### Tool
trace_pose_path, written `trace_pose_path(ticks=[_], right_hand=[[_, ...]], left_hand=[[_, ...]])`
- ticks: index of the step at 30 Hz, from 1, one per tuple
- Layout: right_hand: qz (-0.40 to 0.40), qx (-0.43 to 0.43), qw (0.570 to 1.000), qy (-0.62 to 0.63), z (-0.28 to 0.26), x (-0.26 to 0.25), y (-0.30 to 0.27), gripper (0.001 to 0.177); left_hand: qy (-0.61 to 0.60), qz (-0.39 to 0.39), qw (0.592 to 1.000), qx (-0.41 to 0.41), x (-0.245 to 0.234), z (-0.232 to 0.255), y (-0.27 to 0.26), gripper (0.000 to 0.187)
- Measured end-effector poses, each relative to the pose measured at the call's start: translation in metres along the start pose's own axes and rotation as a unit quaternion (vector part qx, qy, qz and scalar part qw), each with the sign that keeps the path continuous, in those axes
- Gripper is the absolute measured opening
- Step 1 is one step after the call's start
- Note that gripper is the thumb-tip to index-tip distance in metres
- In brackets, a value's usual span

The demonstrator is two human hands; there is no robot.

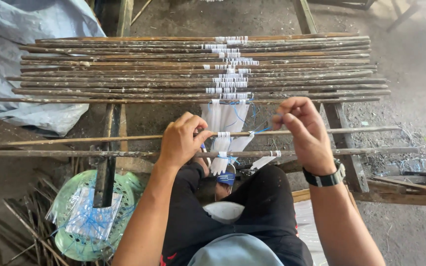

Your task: Tying candle wicks to wooden sticks using string to prepare them for candle production.

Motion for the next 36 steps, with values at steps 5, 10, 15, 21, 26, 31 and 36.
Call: trace_pose_path(ticks=[5,10,15,21,26,31,36], right_hand=[[0.052,0.020,0.998,-0.008,0.015,-0.029,-0.022,0.020],[0.069,0.058,0.996,-0.008,0.035,-0.023,-0.026,0.019],[0.075,0.062,0.995,0.003,0.046,-0.027,-0.025,0.018],[0.080,0.053,0.995,0.039,0.050,-0.034,-0.029,0.018],[0.082,0.052,0.995,0.022,0.036,-0.026,-0.031,0.017],[0.082,0.072,0.985,-0.133,-0.013,-0.027,-0.038,0.018],[0.023,0.039,0.855,-0.516,-0.028,-0.039,-0.042,0.017]], left_hand=[[0.009,0.004,0.998,0.061,-0.014,0.032,-0.017,0.015],[0.020,-0.272,0.962,-0.023,0.000,0.043,-0.016,0.039],[0.029,-0.278,0.960,-0.014,0.010,0.045,-0.013,0.047],[-0.297,-0.161,0.941,0.014,-0.007,0.049,-0.016,0.031],[-0.491,-0.081,0.865,0.063,-0.026,0.060,-0.013,0.037],[-0.412,0.018,0.907,0.083,-0.052,0.051,-0.015,0.029],[-0.197,0.083,0.975,0.059,-0.074,0.049,-0.025,0.026]])
Point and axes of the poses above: each hand's wrist, its own y-axis towards the middle knuckle, its own x-axis out of the palm, z = x × y, the point moved 3 cm from there along y, towards the middle knuckle, and after that the axes turned 13 degrees about -z, right-handed, at the moved point
